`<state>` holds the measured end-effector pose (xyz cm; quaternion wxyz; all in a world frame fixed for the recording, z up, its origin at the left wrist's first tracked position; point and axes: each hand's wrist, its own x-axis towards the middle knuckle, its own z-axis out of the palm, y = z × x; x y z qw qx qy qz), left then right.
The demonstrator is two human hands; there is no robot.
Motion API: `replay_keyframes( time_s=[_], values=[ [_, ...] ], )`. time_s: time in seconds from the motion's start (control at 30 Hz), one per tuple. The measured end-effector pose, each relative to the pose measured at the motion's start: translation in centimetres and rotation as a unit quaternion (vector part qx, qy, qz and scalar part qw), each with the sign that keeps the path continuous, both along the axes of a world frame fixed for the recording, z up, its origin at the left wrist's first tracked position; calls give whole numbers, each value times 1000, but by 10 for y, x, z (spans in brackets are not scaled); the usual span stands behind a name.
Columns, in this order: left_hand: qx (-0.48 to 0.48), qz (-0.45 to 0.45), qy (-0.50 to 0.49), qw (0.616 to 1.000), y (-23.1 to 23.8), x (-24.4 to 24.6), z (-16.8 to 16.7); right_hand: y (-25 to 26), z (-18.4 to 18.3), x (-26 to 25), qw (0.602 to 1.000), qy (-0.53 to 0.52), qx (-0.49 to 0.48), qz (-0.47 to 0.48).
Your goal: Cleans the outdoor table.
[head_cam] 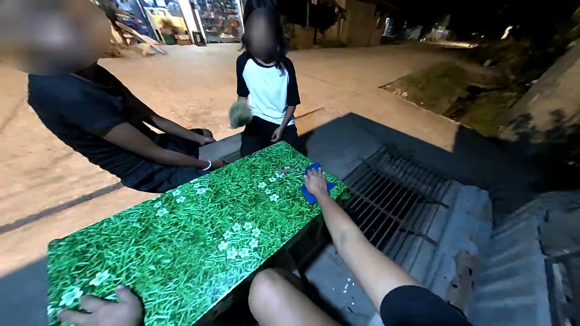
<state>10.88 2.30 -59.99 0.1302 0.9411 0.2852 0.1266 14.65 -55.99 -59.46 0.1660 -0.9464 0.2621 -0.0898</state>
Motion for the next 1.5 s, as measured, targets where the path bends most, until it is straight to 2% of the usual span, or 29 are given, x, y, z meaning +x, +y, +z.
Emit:
replay_keyframes(
  time_s=[0.1,0.2,0.37,0.57,0.67,0.8,0.9,1.03,1.17,1.5],
  values=[
    [15,-4,-6,1000,1,1,3,33,0,7,997,-24,17,-73],
    [27,-4,-3,1000,-1,-1,8,89,8,14,997,-33,43,-47],
    [24,-8,7,1000,-6,-3,13,231,24,34,984,5,40,173],
    [32,-3,26,999,-8,-6,15,416,21,42,895,-8,23,445],
    [30,-6,16,999,-6,-4,13,457,27,50,857,-15,26,515],
    [7,-11,22,1000,-5,-7,15,440,34,81,838,-2,17,546],
    [2,-14,22,1000,-4,-7,13,401,30,111,870,-19,7,492],
    [2,-18,15,1000,-4,-5,10,320,24,155,914,-24,-13,405],
    [-1,-20,10,1000,-3,-4,9,249,22,180,940,-9,-38,340],
    [-4,-26,-1,1000,-3,-2,10,163,25,226,971,10,-54,233]
  ],
)
